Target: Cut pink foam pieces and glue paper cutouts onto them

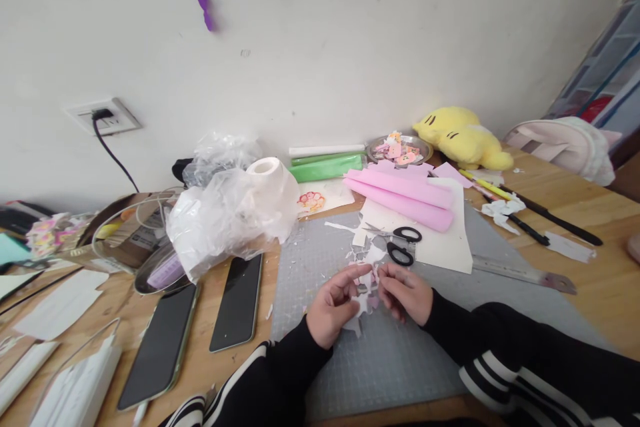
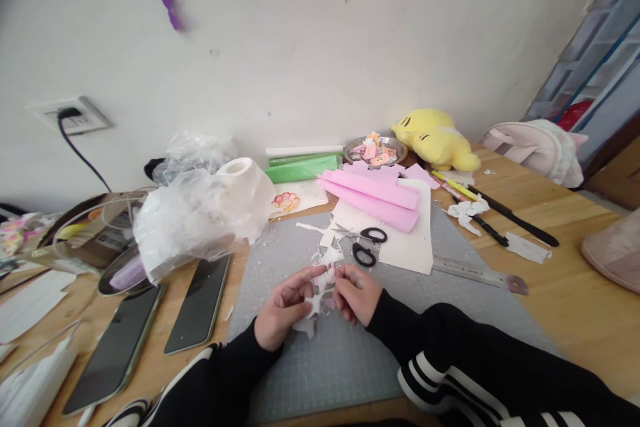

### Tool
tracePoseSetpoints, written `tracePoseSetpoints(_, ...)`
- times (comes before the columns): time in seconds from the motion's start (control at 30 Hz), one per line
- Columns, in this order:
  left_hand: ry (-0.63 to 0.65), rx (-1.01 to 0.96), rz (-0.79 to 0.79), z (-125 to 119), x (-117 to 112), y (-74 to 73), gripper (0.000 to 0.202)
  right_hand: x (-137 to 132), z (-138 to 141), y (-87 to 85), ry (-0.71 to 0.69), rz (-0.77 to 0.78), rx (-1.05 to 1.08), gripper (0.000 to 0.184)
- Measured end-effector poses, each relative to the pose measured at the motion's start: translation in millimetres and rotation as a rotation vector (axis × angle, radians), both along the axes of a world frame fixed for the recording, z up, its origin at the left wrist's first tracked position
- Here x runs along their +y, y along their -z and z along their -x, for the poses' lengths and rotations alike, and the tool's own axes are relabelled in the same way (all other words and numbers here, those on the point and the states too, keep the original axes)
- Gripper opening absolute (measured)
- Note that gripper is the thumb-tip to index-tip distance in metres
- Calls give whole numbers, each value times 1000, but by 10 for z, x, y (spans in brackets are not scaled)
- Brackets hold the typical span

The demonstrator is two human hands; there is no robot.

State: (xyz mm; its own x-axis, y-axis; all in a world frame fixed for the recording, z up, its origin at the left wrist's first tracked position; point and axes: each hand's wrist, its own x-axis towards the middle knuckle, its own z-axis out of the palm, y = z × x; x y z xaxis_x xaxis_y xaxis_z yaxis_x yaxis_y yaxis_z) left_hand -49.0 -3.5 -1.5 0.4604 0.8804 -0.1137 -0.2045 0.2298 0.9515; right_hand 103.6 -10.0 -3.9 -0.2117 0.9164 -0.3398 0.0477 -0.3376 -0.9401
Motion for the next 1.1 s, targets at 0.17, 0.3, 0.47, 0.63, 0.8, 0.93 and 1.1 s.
tracePoseSetpoints(0.17,-9,-9,7,-5,4,1,52,13,-4,-30,70,12,33,20)
tracePoseSetpoints(0.3,-18,-56,17,-7,10,16,54,30,-19,-38,136,15,74,21)
tracePoseSetpoints(0.47,-27,-53,7,3,7,31,55,23,2,-42,28,48,48,20)
tracePoseSetpoints(0.63,19,6,-5,13,-2,22,60,-53,41,6,-172,30,16,21)
tracePoseSetpoints(0.8,40,41,16,13,0,6,62,-88,41,22,-150,-9,-4,5)
tracePoseSetpoints(0.93,18,46,13,4,1,2,60,-59,24,1,-75,-32,29,3)
tracePoseSetpoints(1.1,23,45,30,2,-1,-11,60,-9,-11,-79,25,-88,55,10)
